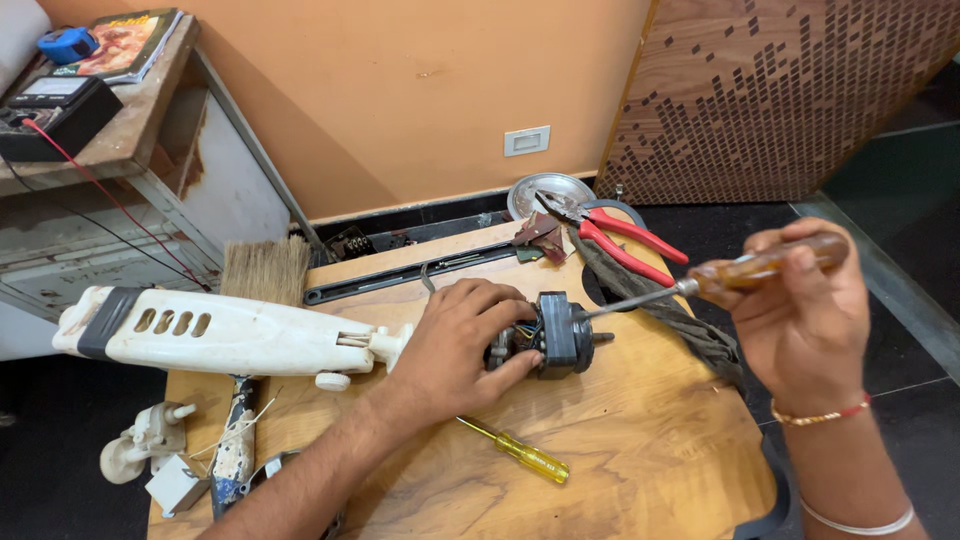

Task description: The person disassembles an electric fan motor by hand, using a screwdriver and pliers to remove the housing and internal components, and applies black adhesive tape to the wiring.

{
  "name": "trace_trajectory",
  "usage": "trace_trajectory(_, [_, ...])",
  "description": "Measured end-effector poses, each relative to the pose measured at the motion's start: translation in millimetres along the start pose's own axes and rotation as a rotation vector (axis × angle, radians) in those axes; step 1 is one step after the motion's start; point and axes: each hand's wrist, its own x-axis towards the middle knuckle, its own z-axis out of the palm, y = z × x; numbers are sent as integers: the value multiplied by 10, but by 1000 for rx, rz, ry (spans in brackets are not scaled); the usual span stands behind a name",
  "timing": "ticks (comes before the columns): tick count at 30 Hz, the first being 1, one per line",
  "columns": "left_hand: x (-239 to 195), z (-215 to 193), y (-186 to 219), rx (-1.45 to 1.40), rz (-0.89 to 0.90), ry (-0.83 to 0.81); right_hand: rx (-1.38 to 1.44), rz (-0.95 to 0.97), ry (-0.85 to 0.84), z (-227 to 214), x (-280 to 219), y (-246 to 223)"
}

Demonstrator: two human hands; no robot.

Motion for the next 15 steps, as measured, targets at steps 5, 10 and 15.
trace_trajectory(5, [-7,73,40,33,-51,33,-243,-35,82,231,108,74])
trace_trajectory(10, [17,63,65,51,-69,40,-467,-169,-5,186,128,18])
trace_trajectory(15, [32,39,82,54,-107,15,-580,-244,35,116,129,79])
